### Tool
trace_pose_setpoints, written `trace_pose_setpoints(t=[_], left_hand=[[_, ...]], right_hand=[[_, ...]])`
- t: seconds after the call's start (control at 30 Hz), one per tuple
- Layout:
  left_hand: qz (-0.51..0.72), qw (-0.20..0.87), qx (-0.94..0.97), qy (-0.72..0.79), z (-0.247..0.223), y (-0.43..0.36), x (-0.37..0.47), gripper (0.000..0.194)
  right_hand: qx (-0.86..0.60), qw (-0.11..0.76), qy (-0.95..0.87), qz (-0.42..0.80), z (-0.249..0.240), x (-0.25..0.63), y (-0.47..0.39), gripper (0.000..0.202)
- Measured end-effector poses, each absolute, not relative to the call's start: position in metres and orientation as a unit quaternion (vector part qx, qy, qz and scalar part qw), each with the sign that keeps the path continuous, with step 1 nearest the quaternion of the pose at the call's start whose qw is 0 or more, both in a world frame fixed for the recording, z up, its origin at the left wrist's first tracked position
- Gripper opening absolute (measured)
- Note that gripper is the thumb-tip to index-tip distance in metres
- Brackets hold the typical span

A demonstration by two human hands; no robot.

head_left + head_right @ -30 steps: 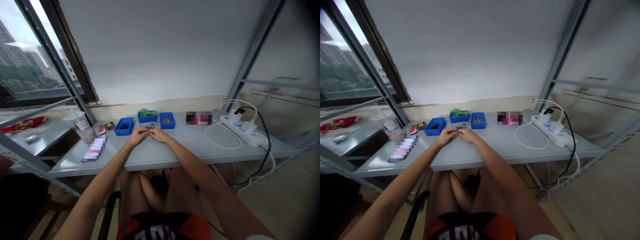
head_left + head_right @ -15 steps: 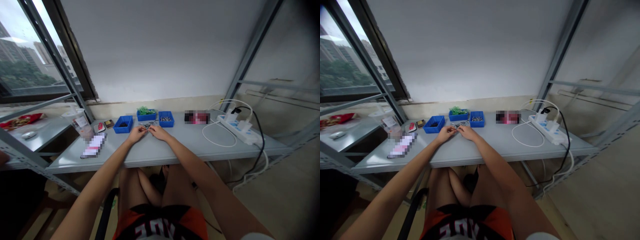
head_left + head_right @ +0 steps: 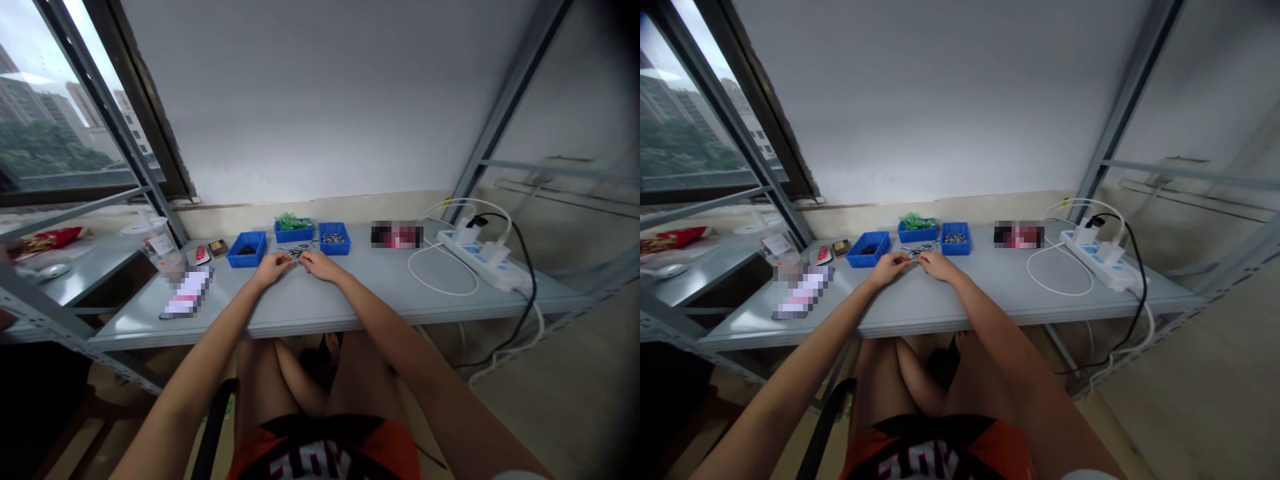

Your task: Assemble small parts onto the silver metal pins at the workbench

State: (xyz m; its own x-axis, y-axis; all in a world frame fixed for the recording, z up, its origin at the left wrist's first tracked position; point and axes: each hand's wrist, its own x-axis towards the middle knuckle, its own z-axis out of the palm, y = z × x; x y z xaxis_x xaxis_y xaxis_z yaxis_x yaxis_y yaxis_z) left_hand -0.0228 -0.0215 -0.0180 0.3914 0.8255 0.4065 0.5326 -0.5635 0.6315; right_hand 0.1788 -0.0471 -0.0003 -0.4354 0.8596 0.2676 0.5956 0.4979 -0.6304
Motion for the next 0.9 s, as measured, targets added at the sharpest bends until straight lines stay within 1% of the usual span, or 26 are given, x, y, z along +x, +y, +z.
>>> trace_pose_setpoints(t=[0.27, 0.53, 0.7, 0.9], left_hand=[[0.341, 0.197, 0.821, 0.413, -0.014, -0.024, -0.026, 0.027], [0.376, 0.188, 0.803, 0.422, -0.015, -0.027, -0.02, 0.022], [0.446, 0.209, 0.76, 0.423, -0.011, -0.031, -0.012, 0.026], [0.45, 0.258, 0.759, 0.394, -0.011, -0.029, -0.014, 0.03]], right_hand=[[-0.436, 0.286, -0.823, 0.226, -0.002, 0.183, -0.044, 0.021], [-0.448, 0.287, -0.823, 0.201, -0.004, 0.185, -0.041, 0.022], [-0.419, 0.26, -0.841, 0.223, -0.006, 0.184, -0.042, 0.022], [-0.403, 0.293, -0.835, 0.234, -0.004, 0.179, -0.046, 0.027]])
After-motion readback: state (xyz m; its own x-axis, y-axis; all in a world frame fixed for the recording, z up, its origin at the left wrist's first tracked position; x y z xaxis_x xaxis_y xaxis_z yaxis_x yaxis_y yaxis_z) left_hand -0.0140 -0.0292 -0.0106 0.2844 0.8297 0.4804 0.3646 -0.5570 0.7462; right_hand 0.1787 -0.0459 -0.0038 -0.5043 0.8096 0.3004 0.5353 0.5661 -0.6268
